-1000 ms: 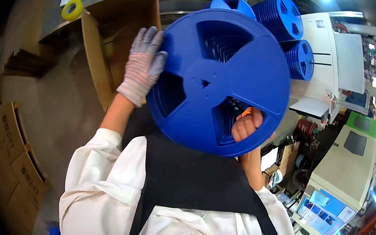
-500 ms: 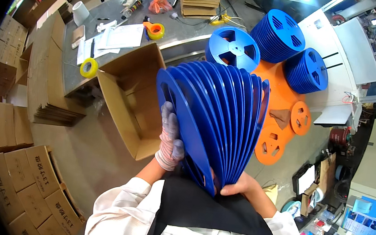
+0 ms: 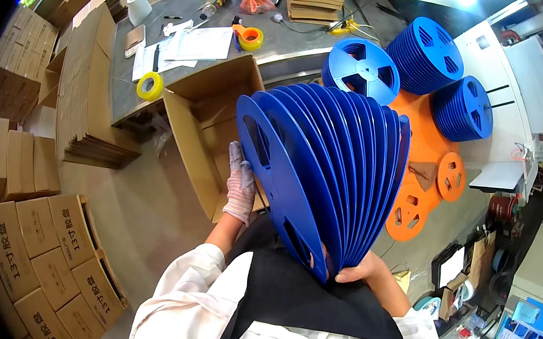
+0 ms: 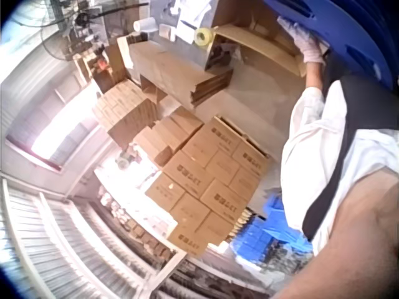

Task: The person opens a machine door, then walks to a table and places a cardboard box on it. They repeatedly pick up stacks of blue plastic spools, separate them, and place them into the box. The person continues stacking the spools until the box is filled.

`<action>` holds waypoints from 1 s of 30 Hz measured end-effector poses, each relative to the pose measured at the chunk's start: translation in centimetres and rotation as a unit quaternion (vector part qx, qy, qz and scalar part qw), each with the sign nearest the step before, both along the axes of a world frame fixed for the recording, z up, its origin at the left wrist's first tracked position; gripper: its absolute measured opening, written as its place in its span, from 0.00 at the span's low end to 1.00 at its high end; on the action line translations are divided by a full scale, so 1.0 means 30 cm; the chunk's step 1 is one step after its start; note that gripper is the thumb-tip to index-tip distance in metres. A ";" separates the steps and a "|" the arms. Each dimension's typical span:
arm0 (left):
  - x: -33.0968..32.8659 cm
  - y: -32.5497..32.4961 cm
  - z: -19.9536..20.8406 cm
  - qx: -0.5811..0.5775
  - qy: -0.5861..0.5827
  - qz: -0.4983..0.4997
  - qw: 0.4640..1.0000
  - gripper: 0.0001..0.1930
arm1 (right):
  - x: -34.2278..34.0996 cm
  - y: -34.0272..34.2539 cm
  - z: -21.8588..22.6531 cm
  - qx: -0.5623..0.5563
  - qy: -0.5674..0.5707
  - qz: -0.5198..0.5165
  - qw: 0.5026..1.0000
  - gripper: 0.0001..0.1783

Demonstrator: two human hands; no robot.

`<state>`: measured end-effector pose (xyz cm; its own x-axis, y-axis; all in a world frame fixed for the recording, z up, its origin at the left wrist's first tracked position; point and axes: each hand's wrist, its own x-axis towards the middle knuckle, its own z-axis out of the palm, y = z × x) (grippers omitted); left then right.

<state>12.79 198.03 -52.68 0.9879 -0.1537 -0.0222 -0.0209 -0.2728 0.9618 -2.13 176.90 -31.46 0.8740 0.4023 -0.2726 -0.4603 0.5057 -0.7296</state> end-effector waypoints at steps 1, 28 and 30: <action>0.010 0.009 0.035 -0.044 0.022 0.017 0.999 0.38 | -0.001 0.002 0.003 0.000 0.003 0.001 1.000 0.22; 0.219 0.174 0.806 -0.591 -0.086 -0.111 0.794 0.38 | -0.006 0.047 -0.026 0.003 0.027 -0.051 0.998 0.32; 0.219 0.193 0.697 -0.443 -0.037 -0.024 0.896 0.31 | -0.007 0.016 -0.036 0.026 0.012 -0.108 0.994 0.29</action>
